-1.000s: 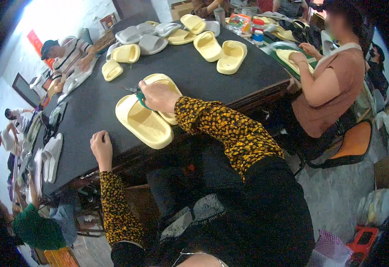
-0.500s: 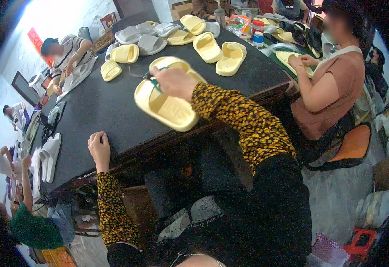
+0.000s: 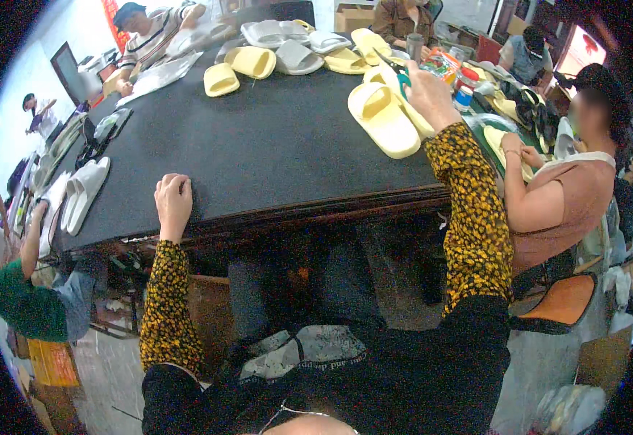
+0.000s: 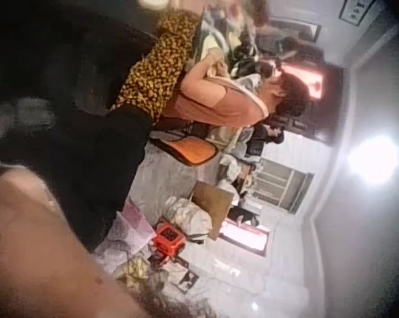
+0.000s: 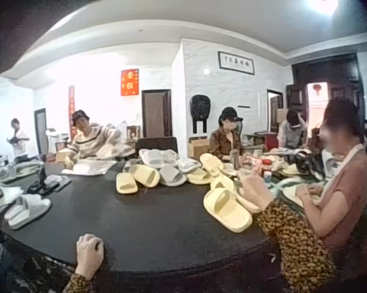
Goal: The person uses a pair of scissors to trim excess plastic material from the edges of various colored slippers. They handle black, white, and yellow slippers one by one, picking them up from the table, cutting the rough edges, and placing them back down.
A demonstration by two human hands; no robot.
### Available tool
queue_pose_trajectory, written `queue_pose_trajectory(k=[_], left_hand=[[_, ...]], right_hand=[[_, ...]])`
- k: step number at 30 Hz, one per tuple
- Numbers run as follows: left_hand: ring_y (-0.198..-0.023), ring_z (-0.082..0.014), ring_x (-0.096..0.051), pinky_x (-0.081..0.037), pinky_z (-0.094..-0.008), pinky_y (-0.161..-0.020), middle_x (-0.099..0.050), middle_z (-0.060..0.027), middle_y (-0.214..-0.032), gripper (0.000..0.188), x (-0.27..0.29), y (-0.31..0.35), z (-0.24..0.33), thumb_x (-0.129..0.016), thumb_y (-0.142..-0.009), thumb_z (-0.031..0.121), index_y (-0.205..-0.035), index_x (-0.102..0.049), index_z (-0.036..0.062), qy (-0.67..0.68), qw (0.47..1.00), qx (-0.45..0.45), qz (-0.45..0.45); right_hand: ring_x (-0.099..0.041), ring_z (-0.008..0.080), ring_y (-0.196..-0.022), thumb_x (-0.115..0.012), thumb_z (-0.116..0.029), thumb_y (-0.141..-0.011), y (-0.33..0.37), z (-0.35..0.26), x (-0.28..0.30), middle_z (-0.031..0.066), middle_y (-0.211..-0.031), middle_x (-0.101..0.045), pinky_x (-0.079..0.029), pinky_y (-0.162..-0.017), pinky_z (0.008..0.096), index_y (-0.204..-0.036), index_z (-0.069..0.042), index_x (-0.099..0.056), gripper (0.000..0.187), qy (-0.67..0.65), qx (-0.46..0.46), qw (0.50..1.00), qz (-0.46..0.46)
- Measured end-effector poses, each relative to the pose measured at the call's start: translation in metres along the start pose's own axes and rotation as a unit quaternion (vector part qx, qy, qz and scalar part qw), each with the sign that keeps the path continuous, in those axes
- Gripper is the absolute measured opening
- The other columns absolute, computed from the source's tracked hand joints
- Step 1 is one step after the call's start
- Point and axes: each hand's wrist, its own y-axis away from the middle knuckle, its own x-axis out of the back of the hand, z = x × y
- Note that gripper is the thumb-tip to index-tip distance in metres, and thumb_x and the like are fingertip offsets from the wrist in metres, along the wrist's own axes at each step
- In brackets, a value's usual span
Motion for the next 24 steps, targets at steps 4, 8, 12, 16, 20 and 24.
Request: queue_pose_trajectory(k=[4,8,12,16,20,24], left_hand=[[-0.099,-0.0267,-0.055,-0.042,-0.0393,-0.086,-0.061,-0.0051,-0.101,0.012,-0.002,0.001,0.001,-0.061,-0.085,0.016,-0.09,-0.067,0.0066,0.0,1.0,0.002,0.003],[-0.099,-0.0269,-0.055,-0.042,-0.0395,-0.087,-0.061,-0.0053,-0.101,0.013,-0.001,0.001,0.0,-0.061,-0.086,0.017,-0.091,-0.067,0.0068,-0.006,1.0,-0.003,0.005],[-0.099,-0.0271,-0.054,-0.041,-0.0393,-0.088,-0.061,-0.006,-0.102,0.013,-0.001,0.0,0.003,-0.061,-0.087,0.017,-0.092,-0.067,0.0063,-0.006,1.0,-0.011,-0.002],[-0.1,-0.0273,-0.054,-0.041,-0.0392,-0.089,-0.061,-0.0067,-0.103,0.014,0.001,0.0,0.005,-0.06,-0.087,0.017,-0.093,-0.066,0.0058,-0.007,1.0,-0.006,-0.012],[-0.1,-0.0273,-0.054,-0.041,-0.0395,-0.088,-0.061,-0.0063,-0.105,0.014,0.0,0.001,0.003,-0.06,-0.087,0.017,-0.094,-0.066,0.0063,-0.011,1.0,-0.016,-0.01],[-0.1,-0.0271,-0.054,-0.042,-0.0396,-0.088,-0.061,-0.0059,-0.104,0.013,-0.002,0.0,0.007,-0.061,-0.086,0.017,-0.093,-0.067,0.0078,-0.014,1.0,-0.01,-0.011]], right_hand=[[-0.065,0.0394,-0.08,-0.06,-0.019,-0.084,0.012,-0.022,0.01,0.0226,-0.081,-0.065,-0.051,-0.069,0.0492,-0.115,-0.007,-0.051,0.035,-0.053,0.046,0.996,0.048],[-0.064,0.0383,-0.077,-0.06,-0.018,-0.08,0.03,-0.063,0.007,0.0219,-0.082,-0.064,-0.051,-0.07,0.0483,-0.109,-0.008,-0.056,0.031,-0.13,0.118,0.984,0.017],[-0.064,0.0391,-0.077,-0.063,-0.023,-0.08,0.051,-0.091,-0.014,0.0213,-0.079,-0.064,-0.051,-0.068,0.0475,-0.11,-0.008,-0.058,0.033,-0.168,0.146,0.973,-0.062],[-0.064,0.0383,-0.077,-0.067,-0.029,-0.081,0.061,-0.114,-0.03,0.0198,-0.079,-0.065,-0.05,-0.067,0.0472,-0.11,-0.008,-0.058,0.037,-0.198,0.161,0.961,-0.11],[-0.064,0.0393,-0.077,-0.061,-0.022,-0.082,0.063,-0.125,-0.032,0.021,-0.078,-0.065,-0.051,-0.067,0.0492,-0.103,-0.005,-0.058,0.027,-0.245,0.175,0.944,-0.136],[-0.065,0.039,-0.081,-0.064,-0.024,-0.08,0.064,-0.127,-0.04,0.0208,-0.082,-0.066,-0.051,-0.071,0.0485,-0.104,-0.006,-0.06,0.031,-0.259,0.182,0.936,-0.153]])
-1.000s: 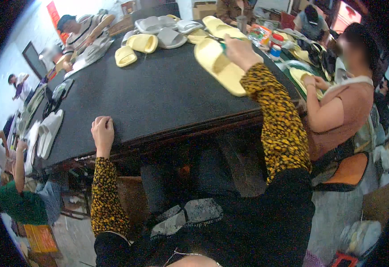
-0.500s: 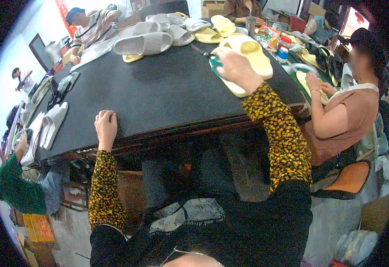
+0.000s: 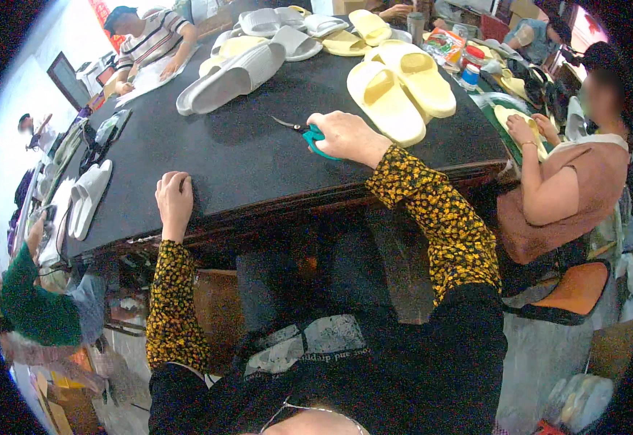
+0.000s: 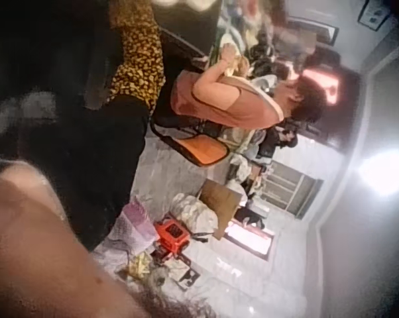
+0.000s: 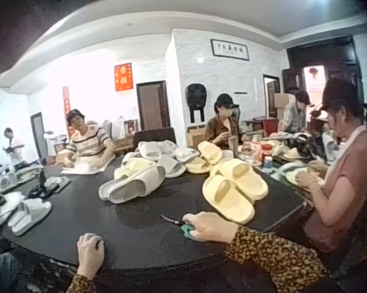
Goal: The person uses a pair of scissors to trim excess plastic material from the edges of various colored slippers. They handle black, white, and yellow slippers one by one, picking them up from the table, cutting the rough edges, and placing them back down.
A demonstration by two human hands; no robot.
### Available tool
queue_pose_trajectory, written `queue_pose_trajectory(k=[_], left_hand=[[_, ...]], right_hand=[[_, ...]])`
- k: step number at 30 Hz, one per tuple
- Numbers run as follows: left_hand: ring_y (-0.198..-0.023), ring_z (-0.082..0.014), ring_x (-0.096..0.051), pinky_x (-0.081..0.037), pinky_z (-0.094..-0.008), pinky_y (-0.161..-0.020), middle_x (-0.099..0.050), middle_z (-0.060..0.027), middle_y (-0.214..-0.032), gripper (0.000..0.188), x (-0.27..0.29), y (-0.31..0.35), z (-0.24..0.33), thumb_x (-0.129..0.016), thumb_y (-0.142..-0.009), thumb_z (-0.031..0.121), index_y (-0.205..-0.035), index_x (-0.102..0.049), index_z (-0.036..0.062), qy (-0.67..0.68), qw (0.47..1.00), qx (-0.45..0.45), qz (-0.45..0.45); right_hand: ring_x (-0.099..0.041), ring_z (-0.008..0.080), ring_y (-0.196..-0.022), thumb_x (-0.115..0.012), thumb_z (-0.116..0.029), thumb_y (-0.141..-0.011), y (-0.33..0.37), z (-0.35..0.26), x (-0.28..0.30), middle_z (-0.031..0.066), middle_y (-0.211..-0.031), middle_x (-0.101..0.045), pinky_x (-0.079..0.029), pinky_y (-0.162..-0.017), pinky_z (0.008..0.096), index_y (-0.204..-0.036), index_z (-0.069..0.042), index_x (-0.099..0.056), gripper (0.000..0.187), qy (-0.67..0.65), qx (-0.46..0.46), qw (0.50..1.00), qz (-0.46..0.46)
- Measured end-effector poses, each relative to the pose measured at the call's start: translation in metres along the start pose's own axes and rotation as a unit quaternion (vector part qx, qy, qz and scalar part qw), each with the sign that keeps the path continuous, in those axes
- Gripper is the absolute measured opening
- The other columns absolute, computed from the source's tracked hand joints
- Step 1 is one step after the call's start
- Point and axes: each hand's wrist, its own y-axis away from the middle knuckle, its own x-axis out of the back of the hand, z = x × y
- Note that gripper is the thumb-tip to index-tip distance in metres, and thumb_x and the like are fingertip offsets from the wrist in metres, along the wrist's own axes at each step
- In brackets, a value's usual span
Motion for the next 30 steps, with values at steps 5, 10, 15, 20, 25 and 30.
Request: queue_pose_trajectory(k=[5,10,15,20,25,30], left_hand=[[-0.101,-0.0268,-0.054,-0.042,-0.0398,-0.087,-0.061,-0.0055,-0.104,0.012,0.001,0.002,0.0,-0.061,-0.086,0.017,-0.093,-0.066,0.0086,-0.006,1.0,-0.004,0.001],[-0.099,-0.0278,-0.055,-0.042,-0.0404,-0.087,-0.061,-0.006,-0.104,0.012,0.0,0.003,0.0,-0.061,-0.086,0.016,-0.093,-0.066,0.0077,-0.002,1.0,-0.021,0.008],[-0.096,-0.0288,-0.055,-0.043,-0.041,-0.086,-0.061,-0.0071,-0.1,0.012,0.0,0.003,-0.004,-0.064,-0.083,0.015,-0.091,-0.066,0.0068,0.029,0.999,-0.033,-0.011],[-0.092,-0.0317,-0.058,-0.045,-0.0418,-0.082,-0.063,-0.0101,-0.095,0.012,0.005,-0.014,0.007,-0.065,-0.082,0.014,-0.091,-0.066,0.0054,0.055,0.995,-0.063,-0.053],[-0.098,-0.0342,-0.059,-0.047,-0.0436,-0.087,-0.065,-0.0122,-0.102,0.018,0.001,-0.058,0.058,-0.064,-0.082,0.018,-0.095,-0.068,0.0057,0.094,0.984,-0.133,-0.066],[-0.112,-0.0362,-0.055,-0.042,-0.041,-0.097,-0.059,-0.0174,-0.12,0.03,-0.034,-0.104,0.106,-0.065,-0.083,0.02,-0.11,-0.066,0.0058,0.161,0.964,-0.137,-0.159]], right_hand=[[-0.065,0.0383,-0.084,-0.067,-0.026,-0.078,-0.006,0.003,-0.008,0.0207,-0.085,-0.066,-0.051,-0.074,0.047,-0.104,-0.005,-0.061,0.034,-0.009,-0.005,1.0,-0.022],[-0.065,0.0379,-0.087,-0.067,-0.028,-0.077,-0.01,0.001,-0.005,0.0212,-0.088,-0.067,-0.051,-0.076,0.047,-0.104,-0.005,-0.061,0.036,-0.027,-0.017,0.999,-0.039],[-0.064,0.0383,-0.087,-0.068,-0.029,-0.077,-0.015,0.008,-0.007,0.0212,-0.089,-0.067,-0.051,-0.076,0.0469,-0.104,-0.004,-0.062,0.037,-0.043,-0.01,0.998,-0.038],[-0.065,0.0364,-0.085,-0.07,-0.03,-0.076,-0.02,0.013,-0.012,0.0209,-0.089,-0.067,-0.052,-0.076,0.0434,-0.107,-0.003,-0.063,0.042,-0.093,0.002,0.996,-0.005],[-0.057,0.008,-0.065,-0.075,-0.025,-0.079,-0.025,0.005,-0.009,0.0048,-0.073,-0.062,-0.049,-0.056,0.0264,-0.113,0.001,-0.058,0.046,-0.333,-0.062,0.94,0.048],[-0.055,0.0063,-0.053,-0.073,-0.024,-0.082,-0.019,0.006,-0.005,0.0034,-0.072,-0.061,-0.044,-0.043,0.0202,-0.114,0.002,-0.056,0.045,-0.535,-0.154,0.83,0.041]])
